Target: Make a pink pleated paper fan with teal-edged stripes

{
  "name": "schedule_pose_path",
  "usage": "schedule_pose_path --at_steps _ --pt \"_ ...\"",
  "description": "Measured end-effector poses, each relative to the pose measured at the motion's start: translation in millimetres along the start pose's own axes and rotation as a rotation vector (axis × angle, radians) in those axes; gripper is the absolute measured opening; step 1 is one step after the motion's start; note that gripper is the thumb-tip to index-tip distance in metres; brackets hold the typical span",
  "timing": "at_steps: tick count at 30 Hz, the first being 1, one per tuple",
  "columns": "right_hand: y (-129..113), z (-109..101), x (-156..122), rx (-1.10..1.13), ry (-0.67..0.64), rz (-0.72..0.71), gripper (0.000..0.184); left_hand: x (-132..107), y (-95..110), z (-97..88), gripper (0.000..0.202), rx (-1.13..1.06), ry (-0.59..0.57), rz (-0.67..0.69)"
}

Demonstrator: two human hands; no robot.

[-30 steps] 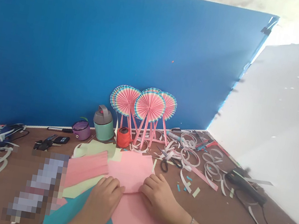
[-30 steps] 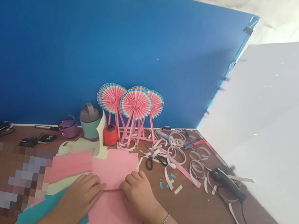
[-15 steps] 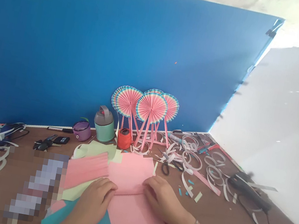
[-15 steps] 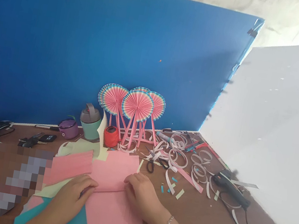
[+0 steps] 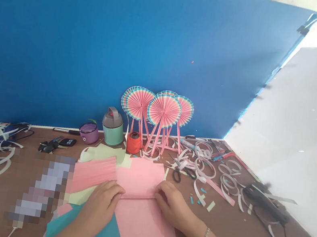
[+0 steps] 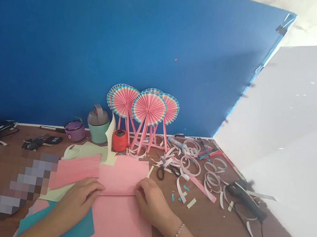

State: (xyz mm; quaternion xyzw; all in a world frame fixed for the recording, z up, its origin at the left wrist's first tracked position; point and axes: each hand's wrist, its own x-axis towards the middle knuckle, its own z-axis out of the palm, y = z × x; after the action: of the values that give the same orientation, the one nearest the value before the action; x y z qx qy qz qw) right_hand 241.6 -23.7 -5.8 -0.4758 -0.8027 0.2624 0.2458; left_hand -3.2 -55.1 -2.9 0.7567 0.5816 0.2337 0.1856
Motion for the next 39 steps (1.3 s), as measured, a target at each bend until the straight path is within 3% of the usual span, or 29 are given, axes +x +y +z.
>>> schedule_pose_path --at_steps 8,24,39 --pt "1.4 2.8 2.6 -0.008 -0.010 0.052 0.013 0.3 5.7 -4.2 0.018 0.055 0.046 -0.111" --pt "-5.1 4.1 6.4 -0.097 -0.001 0.093 0.015 5.2 9.9 -6.9 0.017 0.191 -0.014 -0.168" --pt "-6.1 8.0 5.7 -0.150 -0.003 0.138 0.012 2.6 3.8 -3.1 0.013 0.299 0.045 -0.147"
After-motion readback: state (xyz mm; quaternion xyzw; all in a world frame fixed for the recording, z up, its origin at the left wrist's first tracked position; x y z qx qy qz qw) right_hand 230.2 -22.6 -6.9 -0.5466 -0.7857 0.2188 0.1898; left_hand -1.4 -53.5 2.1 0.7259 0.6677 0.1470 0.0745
